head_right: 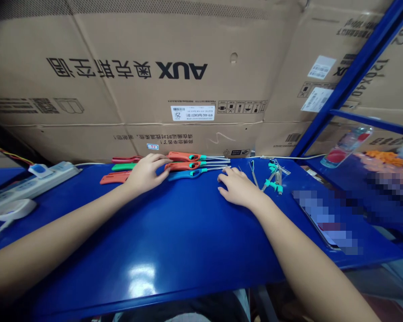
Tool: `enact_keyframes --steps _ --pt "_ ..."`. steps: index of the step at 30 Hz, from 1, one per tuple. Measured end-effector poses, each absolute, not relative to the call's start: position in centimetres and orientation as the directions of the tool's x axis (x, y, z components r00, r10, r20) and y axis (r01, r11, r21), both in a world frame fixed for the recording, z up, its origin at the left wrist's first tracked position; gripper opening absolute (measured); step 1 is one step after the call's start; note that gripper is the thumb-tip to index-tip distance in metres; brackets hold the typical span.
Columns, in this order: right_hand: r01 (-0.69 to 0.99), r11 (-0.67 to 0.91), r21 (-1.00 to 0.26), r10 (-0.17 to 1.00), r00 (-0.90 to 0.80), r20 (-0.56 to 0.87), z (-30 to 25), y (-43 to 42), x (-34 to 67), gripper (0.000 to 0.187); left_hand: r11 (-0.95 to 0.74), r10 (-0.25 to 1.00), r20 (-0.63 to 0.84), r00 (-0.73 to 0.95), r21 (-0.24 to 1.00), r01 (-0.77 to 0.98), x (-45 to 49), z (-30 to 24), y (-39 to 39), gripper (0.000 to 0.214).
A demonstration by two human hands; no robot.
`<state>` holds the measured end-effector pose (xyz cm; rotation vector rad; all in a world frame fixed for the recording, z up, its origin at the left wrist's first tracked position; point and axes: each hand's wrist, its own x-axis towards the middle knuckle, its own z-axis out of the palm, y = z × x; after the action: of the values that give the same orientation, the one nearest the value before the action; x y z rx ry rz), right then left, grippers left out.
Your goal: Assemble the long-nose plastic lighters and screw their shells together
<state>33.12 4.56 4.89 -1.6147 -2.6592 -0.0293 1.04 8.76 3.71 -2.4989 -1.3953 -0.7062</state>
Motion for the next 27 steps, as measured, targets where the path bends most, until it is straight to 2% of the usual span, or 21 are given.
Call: enact_keyframes --steps 7,12,17,27 --pt "0.746 0.652 -0.134 0.758 -0.648 0.078 4.8 3.9 31.7 0.022 -0.408 0.845 0.424 0.326 0.116 0.906 -6.9 3.3 5.4 0.028" --pt "0.658 0.722 -0.214 0.687 -0.719 0.11 4.4 3.8 31.0 0.018 -0.305 0.907 0.334 0.255 0.105 0.947 -9.9 3.0 5.6 0.044" --pt "0.636 0.731 -0.246 0.674 -0.729 0.119 4.2 3.7 30.9 0.017 -0.273 0.931 0.283 0.229 0.125 0.954 -9.7 2.6 5.9 0.04" --pt "0.63 0.714 -0.307 0.682 -0.725 0.1 4.2 3.6 30.8 0.018 -0.214 0.939 0.31 0.152 0.179 0.96 -8.7 1.4 5.9 0.035"
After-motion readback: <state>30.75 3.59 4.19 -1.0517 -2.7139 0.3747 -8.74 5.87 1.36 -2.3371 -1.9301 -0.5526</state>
